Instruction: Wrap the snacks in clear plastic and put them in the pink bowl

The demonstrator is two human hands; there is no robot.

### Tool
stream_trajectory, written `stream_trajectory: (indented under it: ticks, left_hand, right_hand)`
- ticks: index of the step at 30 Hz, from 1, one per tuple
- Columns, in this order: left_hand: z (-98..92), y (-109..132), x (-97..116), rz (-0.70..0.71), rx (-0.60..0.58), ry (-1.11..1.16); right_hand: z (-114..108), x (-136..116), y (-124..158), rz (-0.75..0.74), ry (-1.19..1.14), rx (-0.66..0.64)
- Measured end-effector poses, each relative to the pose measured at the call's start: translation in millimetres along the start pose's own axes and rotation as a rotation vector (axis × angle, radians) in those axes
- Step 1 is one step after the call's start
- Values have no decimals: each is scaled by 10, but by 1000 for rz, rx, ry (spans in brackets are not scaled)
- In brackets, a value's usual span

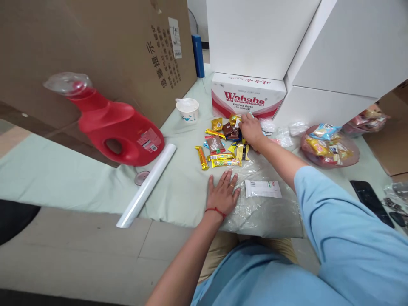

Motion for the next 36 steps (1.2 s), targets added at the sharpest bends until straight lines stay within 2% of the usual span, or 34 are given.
stream_trajectory:
  ticks: [3, 6, 7, 9, 11, 13, 16, 19, 21, 24, 27, 31, 36]
  left_hand:
    - [-6, 4, -1, 10, 8, 18]
    - [-10, 6, -2, 21, 26, 21]
    - [-8, 5, -3, 22, 30, 20]
    - [1, 1, 1, 25, 33, 19]
    - [9, -3, 8, 27, 36, 18]
    - [14, -5, 16, 30, 39, 17]
    - [11, -5, 15, 25, 49, 11]
    - [7, -1, 10, 14, 54, 1]
    - [6, 0, 9, 7, 49, -9]
    - [7, -3, 13, 2, 34, -31]
    - [6, -10, 13, -6, 19, -50]
    - [9, -21, 10, -12, 9, -59]
    - [6, -30, 25, -9, 14, -64]
  right_hand:
    - [-365, 293, -17, 165, -96, 221]
    - [-850, 632, 303, 299, -227, 375]
    - [-985, 710, 463, 320, -286, 372]
    - [-1197, 753, 815, 311, -378, 285]
    - [-1343, 601, 1165, 211, -353, 151]
    - [-1404, 332, 1492, 82, -246, 61]
    - [-1182, -152, 1895, -53, -96, -76]
    - [-688, -619, 2194, -159, -37, -322]
    - [-465, -788, 2304, -193, -60, -434]
    - [-359, -719, 2337, -129, -82, -507]
    - [-368, -563, 2365, -95, -82, -560]
    - [-407, -464, 2415, -77, -97, -562]
    - [-327, -458, 2465, -57, -88, -596]
Point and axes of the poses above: each hand's wrist, its own y-axis away from the middle knuckle, its own z-axis out of the palm, x = y × z, the point moved 10 cm from there along -y, towards the middle knuckle, and after that the axes turned 3 degrees about x, right-handed, at the moved point
